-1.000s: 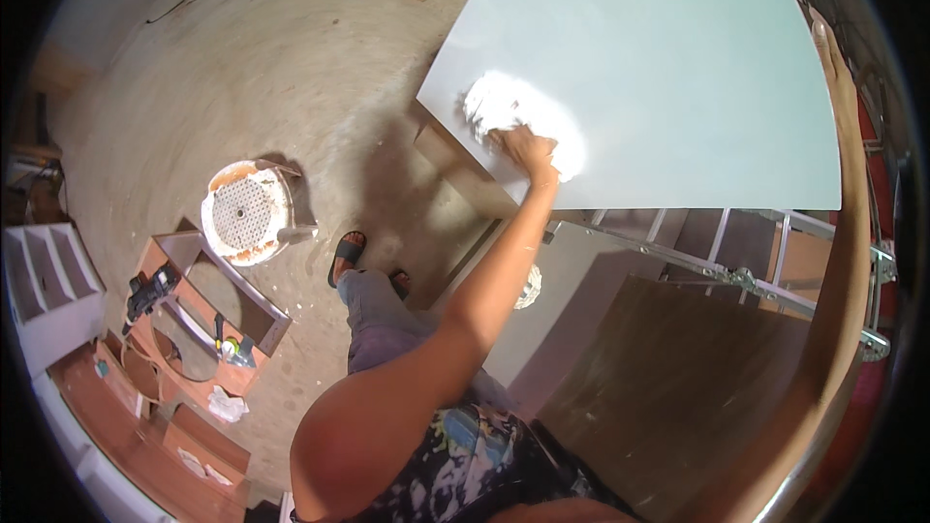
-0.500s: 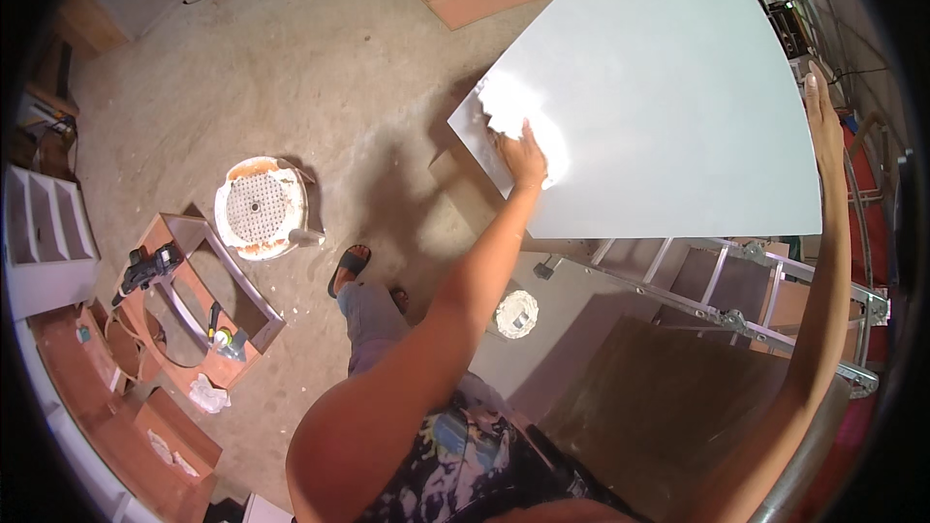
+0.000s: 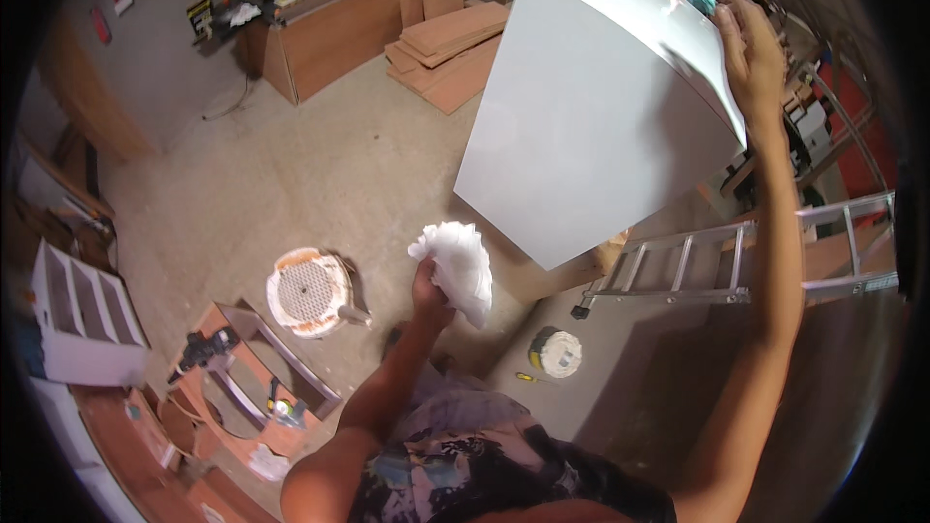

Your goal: The person sands the edges of a white cabinet with sandpaper, wipes the surface with a cloth, and applies a white substance to the edges using a small brush. The person then wipes the edges again with a cloth.

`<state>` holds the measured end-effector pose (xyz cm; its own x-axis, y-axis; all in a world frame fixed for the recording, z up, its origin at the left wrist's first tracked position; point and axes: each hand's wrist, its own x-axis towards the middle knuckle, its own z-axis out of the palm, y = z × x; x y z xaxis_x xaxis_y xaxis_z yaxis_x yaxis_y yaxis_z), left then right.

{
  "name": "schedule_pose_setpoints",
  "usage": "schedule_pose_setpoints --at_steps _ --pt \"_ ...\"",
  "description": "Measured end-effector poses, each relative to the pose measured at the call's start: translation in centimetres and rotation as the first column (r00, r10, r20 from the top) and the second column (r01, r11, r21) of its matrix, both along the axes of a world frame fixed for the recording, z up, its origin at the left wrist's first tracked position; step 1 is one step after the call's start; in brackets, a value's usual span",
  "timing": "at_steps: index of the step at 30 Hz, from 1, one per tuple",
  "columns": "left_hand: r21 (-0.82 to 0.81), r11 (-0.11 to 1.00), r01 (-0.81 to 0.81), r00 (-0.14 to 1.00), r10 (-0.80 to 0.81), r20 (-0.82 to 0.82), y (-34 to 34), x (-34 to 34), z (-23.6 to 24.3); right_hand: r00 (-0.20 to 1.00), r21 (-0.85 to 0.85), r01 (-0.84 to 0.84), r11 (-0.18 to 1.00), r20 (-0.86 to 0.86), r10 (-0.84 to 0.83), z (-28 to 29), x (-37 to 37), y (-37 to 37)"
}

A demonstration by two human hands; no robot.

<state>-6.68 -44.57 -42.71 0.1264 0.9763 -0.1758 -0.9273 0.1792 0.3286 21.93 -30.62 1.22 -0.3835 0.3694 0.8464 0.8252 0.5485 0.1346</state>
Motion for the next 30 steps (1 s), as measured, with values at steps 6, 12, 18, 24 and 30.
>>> schedule_pose_setpoints --at_steps 6,12,18,24,30 --pt "0.87 0.329 0.366 -0.065 0.942 -0.329 -2.6 0.6 16.5 0.671 -0.629 -0.694 0.35 -0.742 -0.003 -26.7 -11.3 -12.9" --pt "0.82 0.501 0.277 -0.166 0.865 -0.473 -0.8 -3.1 7.1 0.214 -0.207 -0.976 -0.064 -0.87 -0.444 -33.1 -16.8 -19.8" --pt "0.126 0.962 -0.244 0.181 0.173 -0.968 0.9 -12.0 -0.9 0.671 -0.676 -0.736 0.026 -0.724 0.161 -19.7 -11.7 -14.1" --pt "-0.125 0.981 0.148 0.053 -0.134 -0.99 -5.3 -17.2 -13.3 0.989 -0.114 0.142 0.983 0.054 -0.136 -2.1 -3.8 -3.0" --pt "-0.124 0.975 0.185 0.036 -0.133 -0.99 -9.7 -22.2 -12.7 0.853 -0.629 0.515 0.582 0.31 -0.42 1.7 2.2 3.1"
